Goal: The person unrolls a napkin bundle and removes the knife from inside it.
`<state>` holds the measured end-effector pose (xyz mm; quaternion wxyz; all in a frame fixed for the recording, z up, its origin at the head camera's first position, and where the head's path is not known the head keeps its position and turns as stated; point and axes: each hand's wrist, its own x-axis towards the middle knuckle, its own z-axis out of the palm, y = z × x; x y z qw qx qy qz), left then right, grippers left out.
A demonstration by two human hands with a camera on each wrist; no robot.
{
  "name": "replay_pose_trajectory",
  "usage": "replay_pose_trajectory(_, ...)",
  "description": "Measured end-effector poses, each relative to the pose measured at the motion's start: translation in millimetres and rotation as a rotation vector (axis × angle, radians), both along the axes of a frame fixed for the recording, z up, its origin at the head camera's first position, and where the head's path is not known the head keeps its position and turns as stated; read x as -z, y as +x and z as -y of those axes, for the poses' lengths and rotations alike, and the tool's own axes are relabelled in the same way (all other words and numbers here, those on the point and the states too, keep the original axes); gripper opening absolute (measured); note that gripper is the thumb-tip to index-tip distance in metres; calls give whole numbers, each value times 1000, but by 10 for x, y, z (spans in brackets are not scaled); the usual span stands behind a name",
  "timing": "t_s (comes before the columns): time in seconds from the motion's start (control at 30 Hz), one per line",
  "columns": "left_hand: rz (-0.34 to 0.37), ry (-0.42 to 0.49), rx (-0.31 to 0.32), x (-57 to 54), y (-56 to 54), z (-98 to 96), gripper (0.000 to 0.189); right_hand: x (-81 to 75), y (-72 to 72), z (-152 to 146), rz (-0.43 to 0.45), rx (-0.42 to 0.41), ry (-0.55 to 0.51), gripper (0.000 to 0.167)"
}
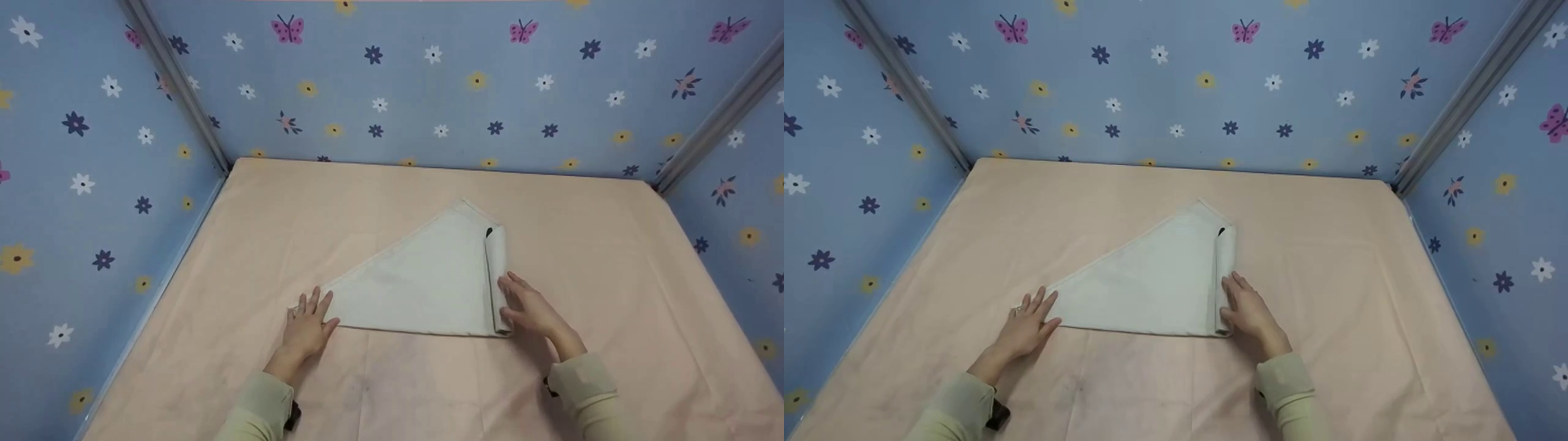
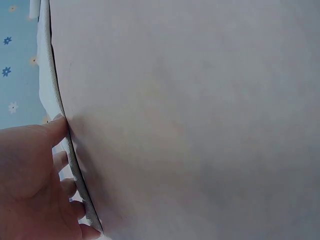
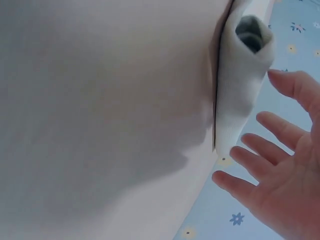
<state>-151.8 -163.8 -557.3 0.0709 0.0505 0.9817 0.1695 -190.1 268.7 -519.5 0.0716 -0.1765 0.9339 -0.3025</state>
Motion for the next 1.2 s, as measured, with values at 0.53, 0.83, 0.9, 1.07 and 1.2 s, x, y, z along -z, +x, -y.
replay_pose_trajectory(0.53,-8,9,6,6,25,6,57,163,-65,123,-95,-90,131,63)
replay_pose_trajectory(0.83,-7,3,7,-6,12,1,57,171,-117,151,-97,-111,199,69)
replay_pose_trajectory(0.9,-7,1,6,-5,12,2,57,174,-132,157,-97,-116,210,70)
replay_pose_trajectory(1.07,-11,5,5,-6,18,2,57,157,-156,185,-106,-134,222,71)
replay_pose_trajectory(1.2,-22,17,6,-6,26,0,57,152,-168,190,-129,-160,231,71)
